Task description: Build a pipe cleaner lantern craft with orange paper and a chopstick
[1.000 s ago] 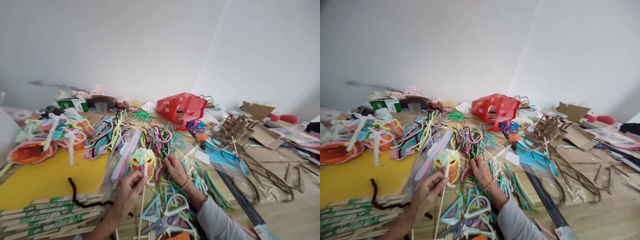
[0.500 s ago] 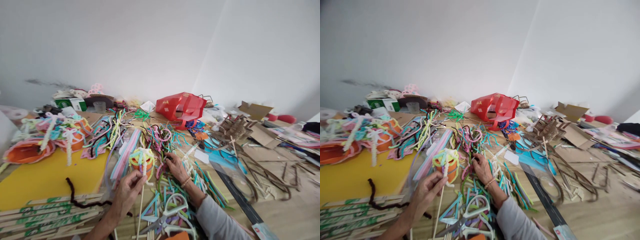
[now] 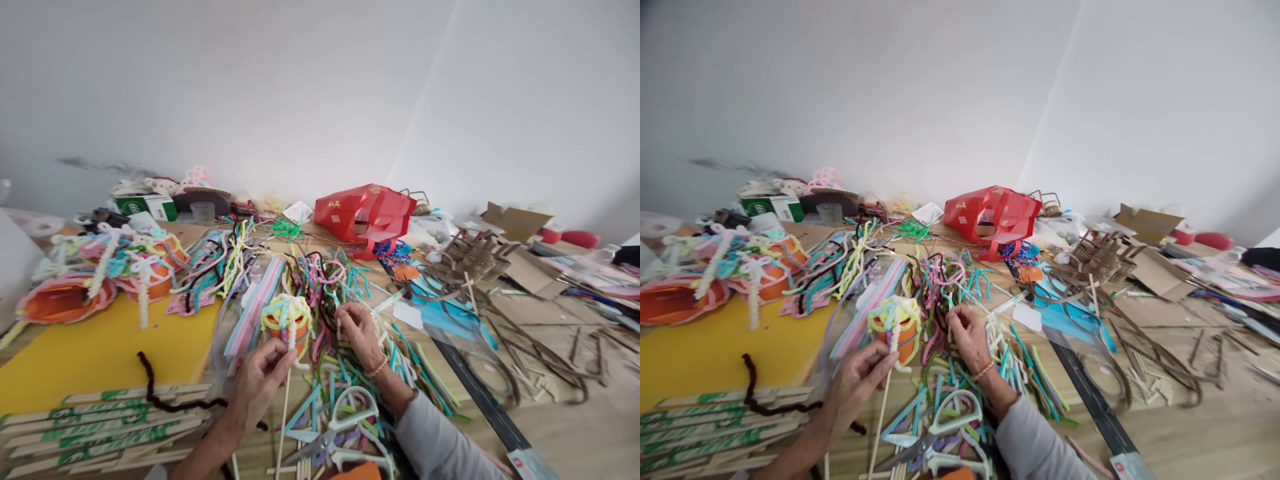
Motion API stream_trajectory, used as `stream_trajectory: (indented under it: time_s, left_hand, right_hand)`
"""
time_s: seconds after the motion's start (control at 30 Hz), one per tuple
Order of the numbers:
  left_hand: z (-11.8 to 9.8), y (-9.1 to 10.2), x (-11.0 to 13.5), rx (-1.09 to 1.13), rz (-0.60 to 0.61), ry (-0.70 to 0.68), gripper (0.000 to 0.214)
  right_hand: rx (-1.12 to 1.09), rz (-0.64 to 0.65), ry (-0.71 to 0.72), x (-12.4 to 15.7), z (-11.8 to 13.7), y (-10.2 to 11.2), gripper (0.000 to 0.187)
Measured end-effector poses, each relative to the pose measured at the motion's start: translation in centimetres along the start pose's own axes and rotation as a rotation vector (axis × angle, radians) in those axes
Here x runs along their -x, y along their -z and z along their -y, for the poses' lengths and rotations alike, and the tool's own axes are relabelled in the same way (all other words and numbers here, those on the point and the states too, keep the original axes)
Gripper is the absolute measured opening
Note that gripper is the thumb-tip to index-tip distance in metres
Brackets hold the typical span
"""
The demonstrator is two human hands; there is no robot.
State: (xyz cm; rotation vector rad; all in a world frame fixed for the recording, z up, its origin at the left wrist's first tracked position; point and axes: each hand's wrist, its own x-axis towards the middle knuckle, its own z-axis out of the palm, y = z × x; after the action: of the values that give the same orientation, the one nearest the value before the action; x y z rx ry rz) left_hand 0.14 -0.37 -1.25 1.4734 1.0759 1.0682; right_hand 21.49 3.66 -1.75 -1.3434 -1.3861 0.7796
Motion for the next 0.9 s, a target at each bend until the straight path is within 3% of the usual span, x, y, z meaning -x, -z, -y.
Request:
stream_trajectory:
  time_s: [0.13, 0.33, 0.43, 0.5, 0.6, 0.67, 0.77, 0.9]
  left_hand:
    - [0.1, 0.1, 0.1, 0.0, -0.008, 0.0, 0.034]
    - [0.5, 0.1, 0.2, 0.008, -0.003, -0.01, 0.033]
    - [0.8, 0.1, 0.1, 0.009, 0.007, -0.025, 0.032]
    - [0.9, 0.1, 0.1, 0.008, 0.014, -0.031, 0.032]
    - [1.2, 0.1, 0.1, -0.009, 0.012, -0.041, 0.031]
    - [1.2, 0.1, 0.1, -0.022, 0.004, -0.046, 0.032]
    - [1.1, 0.2, 0.0, -0.02, -0.002, -0.043, 0.033]
    - [1.1, 0.2, 0.1, -0.011, -0.008, -0.046, 0.033]
  right_hand:
    - [0.02, 0.096, -0.035, -0.6, -0.2, 0.3, 0.036]
    - [0.078, 0.283, -0.023, -1.1, 0.0, 0.8, 0.014]
    - [0.155, 0.348, 0.017, -0.7, 0.7, 1.3, 0.015]
    - [0.404, 0.31, 0.097, -0.4, 1.2, 1.5, 0.024]
    - [0.951, 0.177, 0.233, 0.3, 2.0, 1.8, 0.036]
    - [1.169, 0.167, 0.275, 0.6, 2.7, 1.9, 0.031]
    - [1.258, 0.209, 0.306, 0.9, 4.0, 2.2, 0.017]
    - [1.13, 0.196, 0.359, 1.0, 5.8, 2.8, 0.025]
